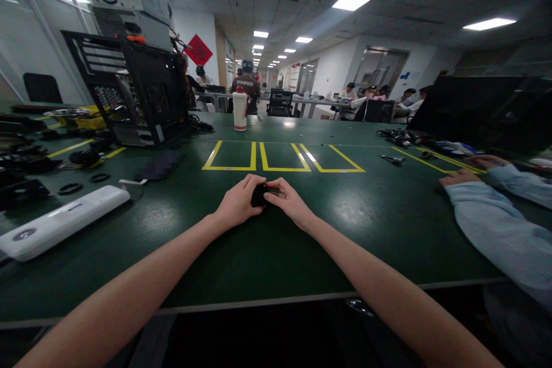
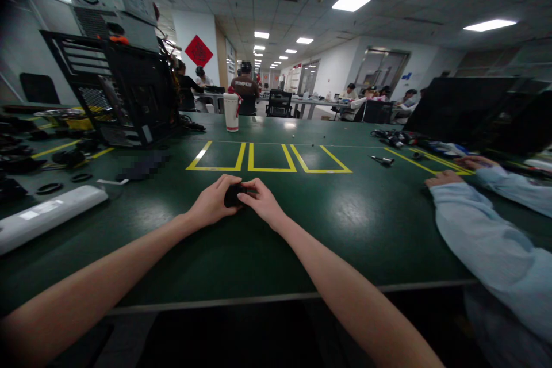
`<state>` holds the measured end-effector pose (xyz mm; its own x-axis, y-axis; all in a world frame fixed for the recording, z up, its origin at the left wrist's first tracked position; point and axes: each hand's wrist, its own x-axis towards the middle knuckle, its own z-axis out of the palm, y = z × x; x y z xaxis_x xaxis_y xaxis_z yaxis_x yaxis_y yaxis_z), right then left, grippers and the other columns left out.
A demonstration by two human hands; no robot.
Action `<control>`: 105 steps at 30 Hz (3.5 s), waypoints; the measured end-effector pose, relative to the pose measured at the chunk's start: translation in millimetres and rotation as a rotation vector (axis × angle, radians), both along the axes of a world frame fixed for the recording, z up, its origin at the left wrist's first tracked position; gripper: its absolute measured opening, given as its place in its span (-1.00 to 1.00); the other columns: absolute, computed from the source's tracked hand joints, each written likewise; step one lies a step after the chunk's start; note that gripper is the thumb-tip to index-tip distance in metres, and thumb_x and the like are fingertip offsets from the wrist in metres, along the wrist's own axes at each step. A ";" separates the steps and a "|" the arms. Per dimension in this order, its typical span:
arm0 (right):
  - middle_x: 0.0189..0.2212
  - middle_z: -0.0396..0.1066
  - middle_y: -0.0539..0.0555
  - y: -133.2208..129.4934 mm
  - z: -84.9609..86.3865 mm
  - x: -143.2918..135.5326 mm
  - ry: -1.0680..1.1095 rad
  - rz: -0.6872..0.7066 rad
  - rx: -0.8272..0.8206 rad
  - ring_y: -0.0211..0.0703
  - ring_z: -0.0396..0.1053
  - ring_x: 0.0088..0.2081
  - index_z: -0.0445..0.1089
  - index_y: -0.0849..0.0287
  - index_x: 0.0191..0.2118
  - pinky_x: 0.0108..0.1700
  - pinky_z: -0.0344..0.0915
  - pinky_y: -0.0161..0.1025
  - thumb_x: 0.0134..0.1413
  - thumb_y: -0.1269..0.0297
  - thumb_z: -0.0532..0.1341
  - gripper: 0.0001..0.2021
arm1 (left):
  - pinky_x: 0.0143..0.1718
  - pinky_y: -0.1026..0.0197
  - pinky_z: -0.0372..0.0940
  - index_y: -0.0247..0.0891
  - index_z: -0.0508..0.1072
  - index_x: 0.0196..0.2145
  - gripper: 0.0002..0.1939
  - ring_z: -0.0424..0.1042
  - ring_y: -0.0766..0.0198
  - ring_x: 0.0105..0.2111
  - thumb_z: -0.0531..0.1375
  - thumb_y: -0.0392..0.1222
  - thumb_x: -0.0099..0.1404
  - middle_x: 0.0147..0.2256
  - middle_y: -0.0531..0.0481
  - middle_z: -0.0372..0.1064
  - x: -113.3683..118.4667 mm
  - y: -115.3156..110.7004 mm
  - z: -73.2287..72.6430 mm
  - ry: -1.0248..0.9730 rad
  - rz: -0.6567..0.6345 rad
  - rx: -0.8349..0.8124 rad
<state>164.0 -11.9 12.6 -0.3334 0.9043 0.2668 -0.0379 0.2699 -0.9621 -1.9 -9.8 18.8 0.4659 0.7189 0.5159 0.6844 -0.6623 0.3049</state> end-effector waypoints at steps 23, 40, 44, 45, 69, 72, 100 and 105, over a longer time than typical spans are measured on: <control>-0.23 0.28 0.03 1.2 1.9 -2.0 -0.052 -0.062 0.006 -0.20 0.24 -0.11 0.24 0.14 -0.23 0.00 0.14 -0.12 -0.10 0.26 0.19 -0.75 | -0.16 0.10 0.25 -0.14 0.10 -0.04 -0.42 0.27 0.14 -0.11 0.21 -0.22 -0.01 -0.09 -0.01 0.17 0.7 0.9 0.0 -0.007 0.005 -0.001; -0.25 0.28 0.02 1.7 0.8 -2.0 -0.028 -0.054 0.012 -0.21 0.25 -0.13 0.24 0.14 -0.26 -0.03 0.18 -0.14 -0.09 0.26 0.18 -0.79 | -0.15 0.09 0.25 -0.14 0.10 -0.04 -0.42 0.27 0.13 -0.10 0.22 -0.22 -0.02 -0.09 0.00 0.18 1.1 0.8 -0.5 -0.007 0.007 0.005; -0.16 0.26 0.08 0.7 2.2 -0.9 -0.041 -0.048 -0.064 -0.18 0.26 -0.11 0.24 0.16 -0.18 -0.01 0.15 -0.09 -0.11 0.26 0.20 -0.70 | -0.15 0.09 0.25 -0.15 0.10 -0.04 -0.42 0.26 0.13 -0.10 0.22 -0.22 -0.02 -0.09 -0.01 0.17 0.2 0.6 -0.4 -0.015 0.001 -0.003; -0.16 0.26 0.08 0.4 2.0 -0.2 -0.032 -0.030 -0.067 -0.18 0.26 -0.12 0.24 0.16 -0.19 0.00 0.15 -0.09 -0.13 0.28 0.21 -0.69 | -0.15 0.09 0.25 -0.14 0.10 -0.04 -0.42 0.26 0.13 -0.10 0.22 -0.22 -0.03 -0.09 -0.01 0.17 0.1 0.3 0.0 -0.017 0.001 -0.010; -0.16 0.26 0.01 -2.4 -0.2 1.8 0.008 0.034 -0.011 -0.20 0.27 -0.11 0.22 0.12 -0.23 -0.01 0.18 -0.12 -0.18 0.34 0.24 -0.69 | -0.15 0.09 0.25 -0.13 0.11 -0.04 -0.41 0.27 0.14 -0.10 0.22 -0.25 -0.04 -0.10 -0.01 0.18 1.3 -1.7 2.4 -0.024 -0.007 -0.006; -0.21 0.28 0.02 -0.9 0.3 -0.3 -0.018 -0.030 -0.001 -0.21 0.26 -0.12 0.24 0.13 -0.25 -0.02 0.18 -0.12 -0.09 0.25 0.18 -0.79 | -0.14 0.08 0.25 -0.13 0.11 -0.04 -0.42 0.26 0.13 -0.10 0.22 -0.24 -0.03 -0.09 -0.01 0.18 1.3 -1.0 1.9 -0.020 0.001 -0.011; -0.16 0.26 0.01 -1.2 -3.8 0.5 0.052 0.039 -0.015 -0.21 0.29 -0.12 0.22 0.12 -0.20 -0.01 0.19 -0.15 -0.21 0.39 0.25 -0.65 | -0.16 0.10 0.26 -0.14 0.09 -0.03 -0.41 0.26 0.13 -0.11 0.21 -0.22 -0.02 -0.08 -0.01 0.17 0.1 -0.7 1.7 -0.002 -0.002 -0.012; -0.20 0.28 0.01 -1.7 -1.6 -1.0 -0.026 -0.039 0.042 -0.24 0.27 -0.13 0.25 0.14 -0.24 -0.02 0.18 -0.16 -0.05 0.29 0.14 -0.81 | -0.15 0.10 0.25 -0.14 0.09 -0.03 -0.42 0.26 0.14 -0.11 0.21 -0.21 -0.01 -0.09 0.00 0.17 0.4 0.0 1.7 -0.006 -0.001 -0.005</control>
